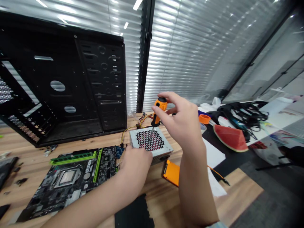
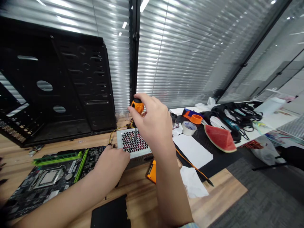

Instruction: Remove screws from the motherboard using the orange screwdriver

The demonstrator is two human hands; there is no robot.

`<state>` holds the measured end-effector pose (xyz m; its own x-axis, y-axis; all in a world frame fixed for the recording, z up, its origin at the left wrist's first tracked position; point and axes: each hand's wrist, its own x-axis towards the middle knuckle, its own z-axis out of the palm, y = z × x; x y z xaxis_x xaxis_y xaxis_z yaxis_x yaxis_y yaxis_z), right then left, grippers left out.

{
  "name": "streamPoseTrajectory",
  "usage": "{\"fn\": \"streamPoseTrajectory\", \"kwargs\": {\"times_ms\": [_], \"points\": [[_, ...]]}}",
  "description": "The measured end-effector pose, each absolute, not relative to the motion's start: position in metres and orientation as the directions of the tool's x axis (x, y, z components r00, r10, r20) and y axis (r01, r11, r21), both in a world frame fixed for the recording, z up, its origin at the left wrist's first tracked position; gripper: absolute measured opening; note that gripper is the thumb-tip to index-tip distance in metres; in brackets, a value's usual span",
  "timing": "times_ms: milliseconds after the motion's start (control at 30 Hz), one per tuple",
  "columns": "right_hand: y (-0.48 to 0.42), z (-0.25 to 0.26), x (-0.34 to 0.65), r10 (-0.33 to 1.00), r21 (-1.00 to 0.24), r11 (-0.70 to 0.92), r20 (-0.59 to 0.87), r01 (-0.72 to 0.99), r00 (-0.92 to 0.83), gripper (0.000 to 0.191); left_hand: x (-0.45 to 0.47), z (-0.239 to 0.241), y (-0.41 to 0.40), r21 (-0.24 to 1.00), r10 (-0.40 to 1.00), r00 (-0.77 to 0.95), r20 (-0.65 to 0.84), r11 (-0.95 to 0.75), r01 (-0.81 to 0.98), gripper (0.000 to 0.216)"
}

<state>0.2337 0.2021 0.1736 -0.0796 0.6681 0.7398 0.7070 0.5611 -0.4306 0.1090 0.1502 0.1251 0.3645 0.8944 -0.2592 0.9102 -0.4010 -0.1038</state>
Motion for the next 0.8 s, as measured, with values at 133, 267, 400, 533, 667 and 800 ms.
{"fn": "streamPoseTrajectory", "kwargs": {"times_ms": [133,267,400,533,667,800], "points": [[0.2020,0.1735,0.2333,0.667,-0.430,0.556,0.741,0.711,-0.073,0.026,0.1091,0.1244,0.1510,-0.113,0.901,0.370,-0.227,-0.401,0.909,0.024],[0.2020,0.1733,0.2331,0.669,-0.431,0.558,0.739,0.709,-0.078,0.027,0.1093,0.1254,0.1518,-0.102,0.899,0.367,-0.237,-0.399,0.911,0.025],[0.2019,0.1725,0.2326,0.678,-0.431,0.562,0.729,0.706,-0.095,0.028,0.1094,0.1212,0.1530,-0.100,0.906,0.363,-0.219,-0.390,0.915,0.030],[0.2009,0.1713,0.2323,0.677,-0.429,0.587,0.726,0.687,-0.125,0.028,0.1091,0.1159,0.1541,-0.102,0.908,0.370,-0.196,-0.395,0.913,0.035],[0.1991,0.1717,0.2330,0.685,-0.432,0.583,0.717,0.688,-0.131,0.027,0.1095,0.1176,0.1547,-0.102,0.908,0.367,-0.202,-0.392,0.914,0.034],[0.1993,0.1725,0.2343,0.702,-0.446,0.572,0.700,0.689,-0.130,0.027,0.1104,0.1213,0.1541,-0.095,0.909,0.355,-0.218,-0.381,0.919,0.028]]}}
